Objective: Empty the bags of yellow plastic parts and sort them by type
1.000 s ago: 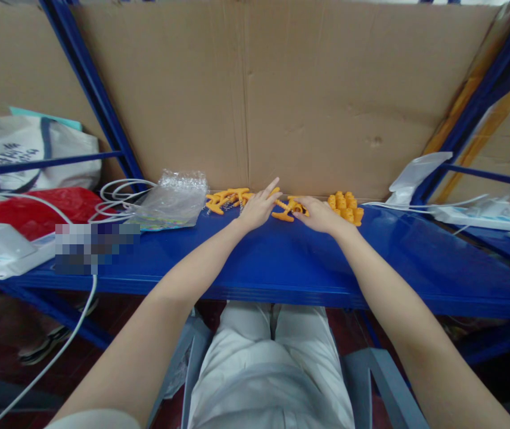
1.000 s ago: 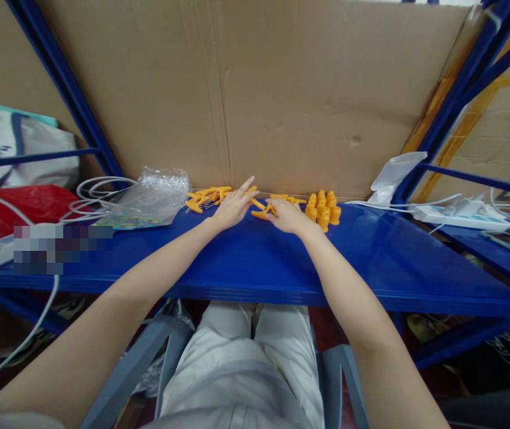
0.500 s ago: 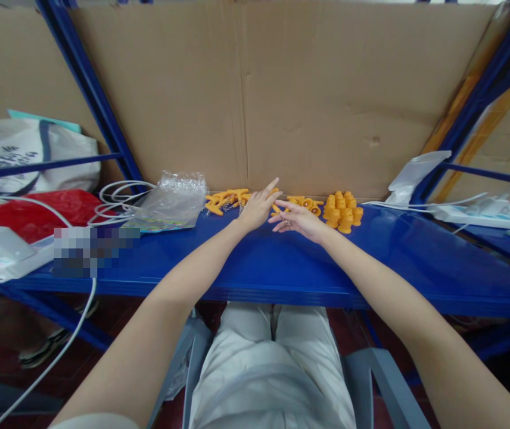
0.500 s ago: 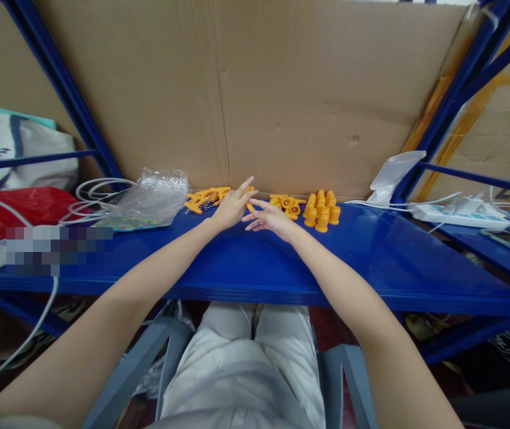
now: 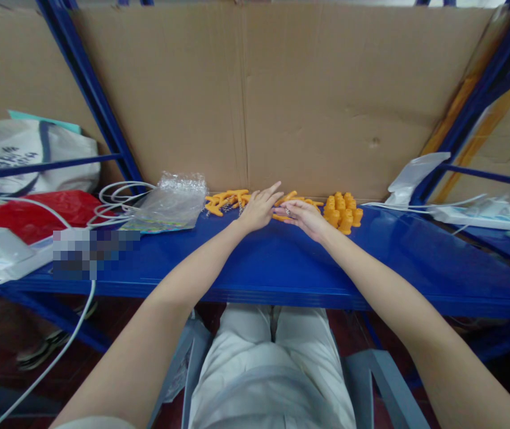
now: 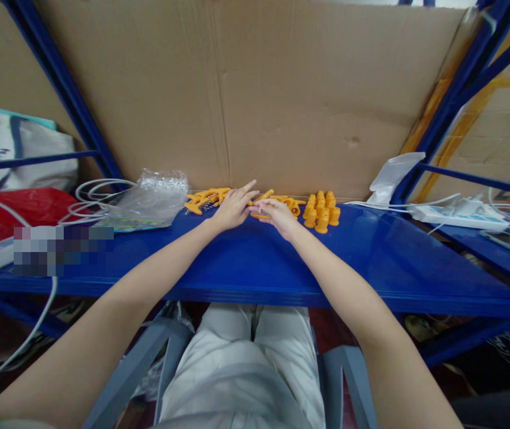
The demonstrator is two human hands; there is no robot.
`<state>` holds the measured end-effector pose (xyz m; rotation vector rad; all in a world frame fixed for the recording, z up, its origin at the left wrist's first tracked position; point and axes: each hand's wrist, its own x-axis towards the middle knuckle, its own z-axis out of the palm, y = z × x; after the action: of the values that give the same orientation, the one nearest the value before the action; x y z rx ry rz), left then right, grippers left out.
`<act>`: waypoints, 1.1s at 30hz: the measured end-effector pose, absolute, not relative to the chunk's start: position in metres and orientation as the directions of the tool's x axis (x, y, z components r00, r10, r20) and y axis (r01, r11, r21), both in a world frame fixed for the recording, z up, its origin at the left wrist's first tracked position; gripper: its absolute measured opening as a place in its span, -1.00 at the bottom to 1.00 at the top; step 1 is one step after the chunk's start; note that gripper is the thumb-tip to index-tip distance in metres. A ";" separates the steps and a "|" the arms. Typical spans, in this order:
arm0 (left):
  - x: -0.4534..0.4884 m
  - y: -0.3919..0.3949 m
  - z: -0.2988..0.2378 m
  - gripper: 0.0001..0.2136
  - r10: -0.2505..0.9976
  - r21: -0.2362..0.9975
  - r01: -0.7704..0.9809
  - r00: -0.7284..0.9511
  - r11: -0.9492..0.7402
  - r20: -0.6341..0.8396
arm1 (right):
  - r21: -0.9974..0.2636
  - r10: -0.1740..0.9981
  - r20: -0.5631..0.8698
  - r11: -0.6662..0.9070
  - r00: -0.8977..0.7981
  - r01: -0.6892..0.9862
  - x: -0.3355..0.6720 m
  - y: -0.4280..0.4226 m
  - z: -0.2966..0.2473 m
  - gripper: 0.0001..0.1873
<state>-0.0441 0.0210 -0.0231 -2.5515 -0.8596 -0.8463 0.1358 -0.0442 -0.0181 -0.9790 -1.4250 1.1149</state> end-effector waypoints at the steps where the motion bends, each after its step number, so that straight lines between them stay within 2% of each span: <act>1: -0.044 0.019 -0.022 -0.51 0.441 -0.108 0.635 0.639 -0.765 0.631 | -0.970 0.967 0.236 0.240 -0.096 0.037 0.136 -0.042 -0.020 -0.88; 6: -0.039 0.013 -0.021 -0.62 0.398 -0.117 0.619 0.627 -0.777 0.670 | -0.951 0.965 0.261 0.251 0.032 0.180 0.137 -0.034 -0.026 -0.91; 10: -0.035 0.009 -0.020 -0.68 0.367 -0.135 0.584 0.655 -0.800 0.660 | -0.931 0.946 0.323 0.318 0.003 0.177 0.138 -0.031 -0.029 -0.89; 20: -0.031 0.007 -0.021 -0.69 0.294 -0.164 0.489 0.724 -0.857 0.623 | -0.895 0.915 0.404 0.397 -0.007 0.204 0.140 -0.019 -0.037 -0.94; 25: -0.030 0.008 -0.021 -0.73 0.278 -0.183 0.466 0.751 -0.866 0.599 | -0.888 0.919 0.395 0.385 -0.009 0.251 0.140 -0.018 -0.037 -0.91; 29: -0.030 0.010 -0.022 -0.76 0.294 -0.175 0.464 0.765 -0.868 0.573 | -0.843 0.910 0.414 0.397 -0.032 0.362 0.141 -0.017 -0.037 -0.85; 33: -0.030 0.014 -0.024 -0.78 0.312 -0.161 0.474 0.762 -0.866 0.568 | -0.713 0.882 0.450 0.450 -0.142 0.537 0.144 -0.016 -0.040 -0.78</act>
<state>-0.0302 0.0145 -0.0237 -2.6640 -0.6090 -0.7830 0.1437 -0.0157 -0.0395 -1.2081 -1.8130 0.4871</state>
